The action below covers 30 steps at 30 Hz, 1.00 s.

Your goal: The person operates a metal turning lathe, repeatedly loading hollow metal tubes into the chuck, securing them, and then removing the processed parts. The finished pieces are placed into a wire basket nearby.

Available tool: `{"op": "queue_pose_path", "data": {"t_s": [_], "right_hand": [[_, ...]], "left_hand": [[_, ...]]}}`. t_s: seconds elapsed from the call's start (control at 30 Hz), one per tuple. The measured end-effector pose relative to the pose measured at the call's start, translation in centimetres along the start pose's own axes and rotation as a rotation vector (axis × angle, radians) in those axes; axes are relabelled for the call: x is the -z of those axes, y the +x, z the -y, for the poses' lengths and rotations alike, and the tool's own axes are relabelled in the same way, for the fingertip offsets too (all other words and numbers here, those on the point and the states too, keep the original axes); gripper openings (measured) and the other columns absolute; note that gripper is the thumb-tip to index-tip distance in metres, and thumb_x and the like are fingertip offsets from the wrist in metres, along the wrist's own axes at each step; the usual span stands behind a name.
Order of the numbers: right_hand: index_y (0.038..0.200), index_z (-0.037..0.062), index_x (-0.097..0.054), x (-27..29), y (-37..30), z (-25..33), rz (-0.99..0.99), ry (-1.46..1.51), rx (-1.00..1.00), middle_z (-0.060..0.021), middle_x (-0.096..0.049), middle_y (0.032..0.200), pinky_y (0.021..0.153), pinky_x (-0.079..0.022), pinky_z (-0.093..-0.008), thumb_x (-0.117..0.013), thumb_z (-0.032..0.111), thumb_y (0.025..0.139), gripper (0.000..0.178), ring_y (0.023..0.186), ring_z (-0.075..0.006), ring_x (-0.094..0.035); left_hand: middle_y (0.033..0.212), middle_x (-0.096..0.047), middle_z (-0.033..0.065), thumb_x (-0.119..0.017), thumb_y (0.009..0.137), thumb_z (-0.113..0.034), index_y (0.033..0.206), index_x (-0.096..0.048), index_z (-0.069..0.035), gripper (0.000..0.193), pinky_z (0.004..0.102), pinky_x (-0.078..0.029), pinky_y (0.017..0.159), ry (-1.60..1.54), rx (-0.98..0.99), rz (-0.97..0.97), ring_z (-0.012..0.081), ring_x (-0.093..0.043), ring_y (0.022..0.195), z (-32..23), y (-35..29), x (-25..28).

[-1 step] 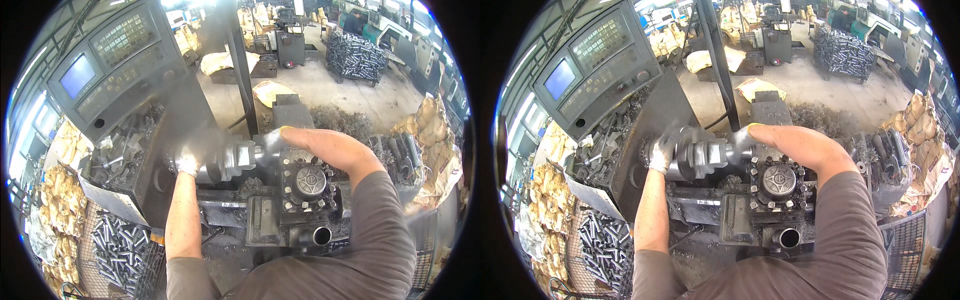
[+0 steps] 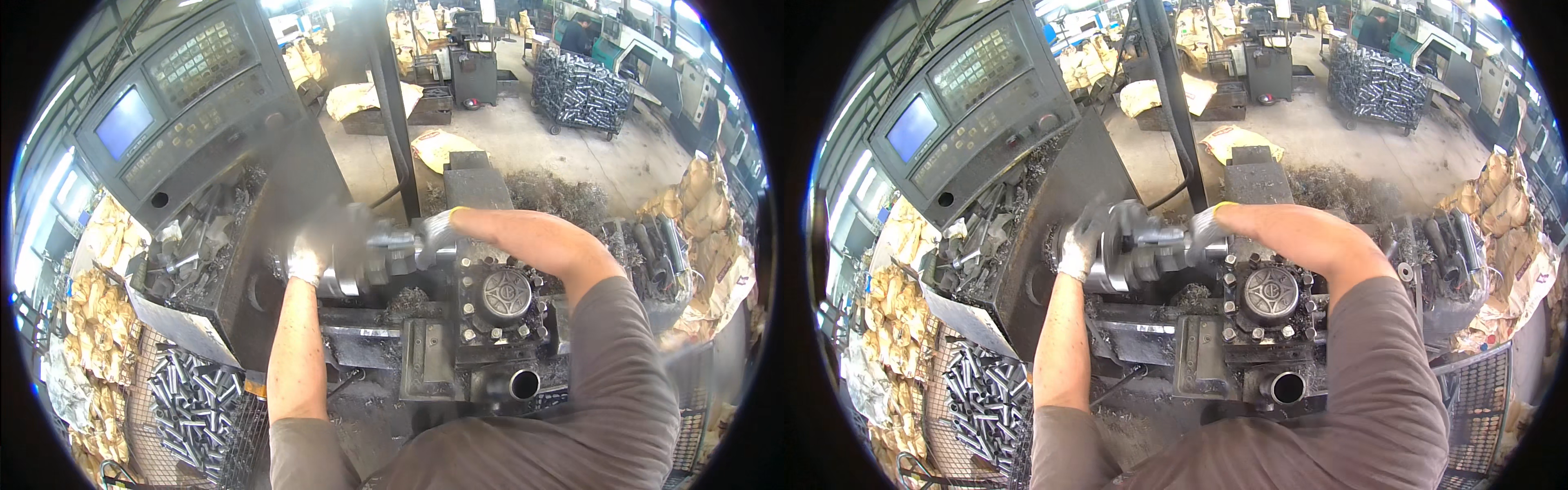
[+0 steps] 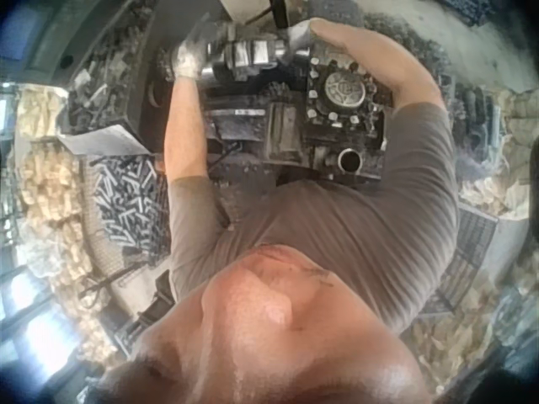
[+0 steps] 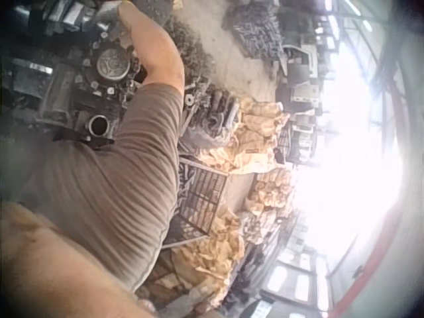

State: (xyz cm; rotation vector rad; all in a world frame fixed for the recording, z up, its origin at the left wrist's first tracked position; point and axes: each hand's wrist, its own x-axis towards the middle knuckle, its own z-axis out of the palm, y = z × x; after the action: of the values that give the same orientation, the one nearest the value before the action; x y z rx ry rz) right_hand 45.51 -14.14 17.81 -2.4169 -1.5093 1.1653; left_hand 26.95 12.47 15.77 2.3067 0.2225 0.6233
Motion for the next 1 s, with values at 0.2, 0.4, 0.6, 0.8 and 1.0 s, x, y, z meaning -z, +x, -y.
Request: {"op": "queue_pose_path", "data": {"t_s": [0.2,0.4,0.6,0.8,1.0], "right_hand": [[0.087,-0.0003,-0.082,-2.6,-1.2,-6.8,-0.188,-0.218,0.063,-0.0156,-0.079,0.08,0.071,-0.058,-0.0446,-0.087,0.058,0.076,0.06,0.073,-0.0258,-0.074],[0.129,-0.0055,-0.066,-5.5,-14.9,-11.9,-0.773,0.083,-0.205,-0.0219,-0.078,0.112,0.089,-0.064,-0.0412,-0.089,0.037,0.073,0.074,0.097,-0.0301,-0.079],[0.133,0.0062,-0.061,-7.3,-22.5,-6.3,-1.623,0.374,-0.125,-0.019,-0.076,0.113,0.093,-0.062,-0.045,-0.093,0.031,0.073,0.072,0.11,-0.0348,-0.077],[0.14,0.0001,-0.059,-11.3,-26.0,5.8,-1.731,-0.015,0.19,-0.0173,-0.076,0.124,0.094,-0.065,-0.0375,-0.1,0.033,0.07,0.088,0.107,-0.0247,-0.079],[0.138,0.0001,-0.06,-23.4,-23.9,16.7,-1.308,0.453,0.02,-0.0196,-0.077,0.115,0.092,-0.063,-0.0414,-0.095,0.028,0.072,0.08,0.103,-0.0306,-0.079]], "left_hand": [[0.152,-0.065,0.0151,-0.065,0.103,-0.04,0.155,-0.06,-0.011,0.059,0.0364,-0.043,0.119,-0.061,0.051,-0.014,0.0241,-0.059,0.142,-1.7,1.1,-0.5],[0.152,-0.063,0.0194,-0.065,0.103,-0.04,0.154,-0.059,-0.005,0.062,0.0396,-0.041,0.12,0.197,-0.028,0.004,0.031,-0.057,0.143,-2.8,-1.0,0.9],[0.143,-0.066,0.0213,-0.064,0.102,-0.036,0.155,-0.055,0.0,0.064,0.0413,-0.044,0.116,0.116,-0.127,-0.045,0.0318,-0.061,0.134,-3.6,-1.9,0.9],[0.135,-0.071,0.0157,-0.067,0.104,-0.027,0.152,-0.058,0.001,0.056,0.0381,-0.049,0.11,-0.172,-0.182,-0.019,0.0239,-0.064,0.127,-5.1,-4.8,2.1],[0.132,-0.075,0.0159,-0.082,0.091,-0.016,0.138,-0.068,0.001,0.051,0.0376,-0.055,0.104,-0.543,-0.33,0.486,0.0267,-0.073,0.118,-23.8,-13.9,6.6]]}}
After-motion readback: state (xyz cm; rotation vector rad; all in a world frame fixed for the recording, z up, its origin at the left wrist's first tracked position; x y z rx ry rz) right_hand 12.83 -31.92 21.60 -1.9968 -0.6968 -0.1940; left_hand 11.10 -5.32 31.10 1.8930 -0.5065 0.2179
